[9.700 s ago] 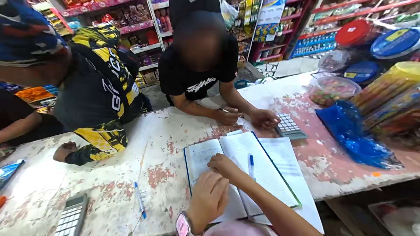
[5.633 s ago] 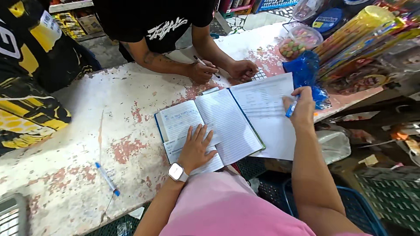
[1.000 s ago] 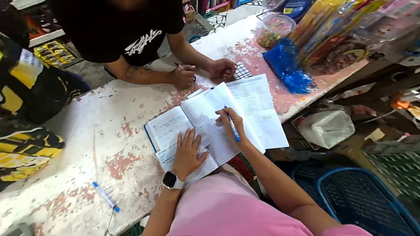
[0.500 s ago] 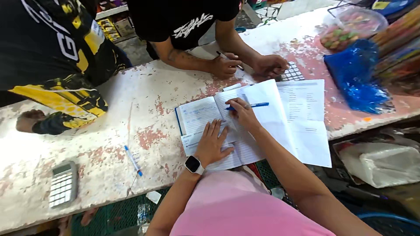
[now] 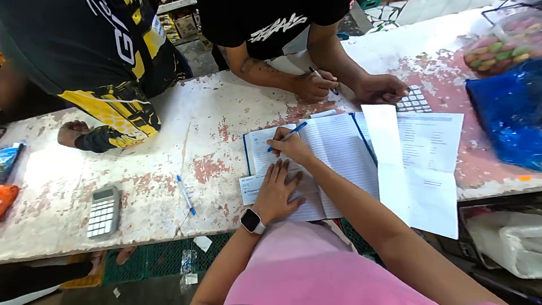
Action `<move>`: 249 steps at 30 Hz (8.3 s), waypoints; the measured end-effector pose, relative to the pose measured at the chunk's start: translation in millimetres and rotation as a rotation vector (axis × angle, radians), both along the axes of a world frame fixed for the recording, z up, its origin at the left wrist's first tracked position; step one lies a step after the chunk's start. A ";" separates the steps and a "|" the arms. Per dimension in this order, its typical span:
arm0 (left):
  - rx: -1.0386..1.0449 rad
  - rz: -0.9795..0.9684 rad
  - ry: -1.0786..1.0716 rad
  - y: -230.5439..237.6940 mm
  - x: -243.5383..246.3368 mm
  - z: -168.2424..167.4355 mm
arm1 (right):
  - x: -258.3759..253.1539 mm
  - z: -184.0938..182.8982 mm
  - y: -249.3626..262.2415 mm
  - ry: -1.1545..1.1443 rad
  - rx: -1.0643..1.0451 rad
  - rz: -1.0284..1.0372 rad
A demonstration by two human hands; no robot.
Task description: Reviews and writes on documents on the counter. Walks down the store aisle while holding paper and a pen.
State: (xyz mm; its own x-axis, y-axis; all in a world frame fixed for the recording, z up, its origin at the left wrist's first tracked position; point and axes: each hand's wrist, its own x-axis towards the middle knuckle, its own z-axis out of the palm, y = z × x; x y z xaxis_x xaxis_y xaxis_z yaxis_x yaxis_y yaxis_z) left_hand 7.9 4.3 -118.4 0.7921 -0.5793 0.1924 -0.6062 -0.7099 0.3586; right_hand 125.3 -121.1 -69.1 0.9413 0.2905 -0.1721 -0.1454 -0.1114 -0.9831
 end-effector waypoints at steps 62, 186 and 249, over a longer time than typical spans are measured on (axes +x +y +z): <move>0.015 0.041 0.078 9.4 -6.3 4.7 | -8.8 -9.0 9.6 -0.090 -0.141 0.036; 0.038 0.047 0.000 8.4 -6.1 4.1 | -14.8 -19.7 -7.9 -0.406 -0.309 -0.127; 0.035 0.037 -0.149 11.5 -3.0 -10.5 | -121.3 51.8 -278.0 0.204 -0.894 -0.875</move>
